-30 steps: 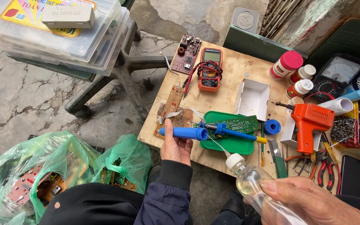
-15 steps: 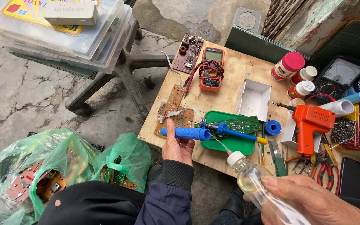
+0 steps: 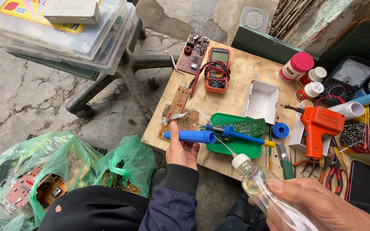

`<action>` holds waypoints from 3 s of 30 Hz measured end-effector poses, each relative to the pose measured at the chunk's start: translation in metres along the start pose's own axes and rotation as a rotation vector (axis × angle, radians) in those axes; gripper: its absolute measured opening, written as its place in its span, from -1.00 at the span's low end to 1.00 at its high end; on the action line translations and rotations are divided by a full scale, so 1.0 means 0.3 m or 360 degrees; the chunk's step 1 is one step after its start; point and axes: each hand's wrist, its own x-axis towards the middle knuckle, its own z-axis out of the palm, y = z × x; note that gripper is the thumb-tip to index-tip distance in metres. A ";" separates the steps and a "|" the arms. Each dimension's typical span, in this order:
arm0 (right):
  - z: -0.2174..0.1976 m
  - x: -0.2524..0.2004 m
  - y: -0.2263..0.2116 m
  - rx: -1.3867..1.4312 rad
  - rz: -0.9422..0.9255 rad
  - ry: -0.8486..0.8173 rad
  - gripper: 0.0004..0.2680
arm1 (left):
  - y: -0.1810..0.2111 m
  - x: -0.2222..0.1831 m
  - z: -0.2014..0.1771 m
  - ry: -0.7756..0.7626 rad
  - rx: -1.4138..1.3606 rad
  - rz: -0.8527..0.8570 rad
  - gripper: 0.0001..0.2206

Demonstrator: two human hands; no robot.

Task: The person is performing electronics repair by using a soldering iron to melt solder and a desoldering pump to remove it from a circuit board, including cleaning the pump and applying liquid flux or cleaner.

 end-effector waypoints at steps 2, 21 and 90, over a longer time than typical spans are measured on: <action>0.003 0.001 -0.002 0.0001 -0.0003 0.0029 -0.50 | 0.002 -0.004 0.000 0.0010 0.0001 -0.0002 -0.43; -0.032 0.007 0.021 -0.0105 0.0012 -0.0108 -0.52 | 0.025 -0.043 0.024 -0.0199 -0.0016 0.0027 -0.35; -0.019 -0.007 0.085 -0.0497 -0.0161 -0.0145 -0.51 | 0.029 0.142 0.075 -0.0749 -0.0571 -0.0177 -0.66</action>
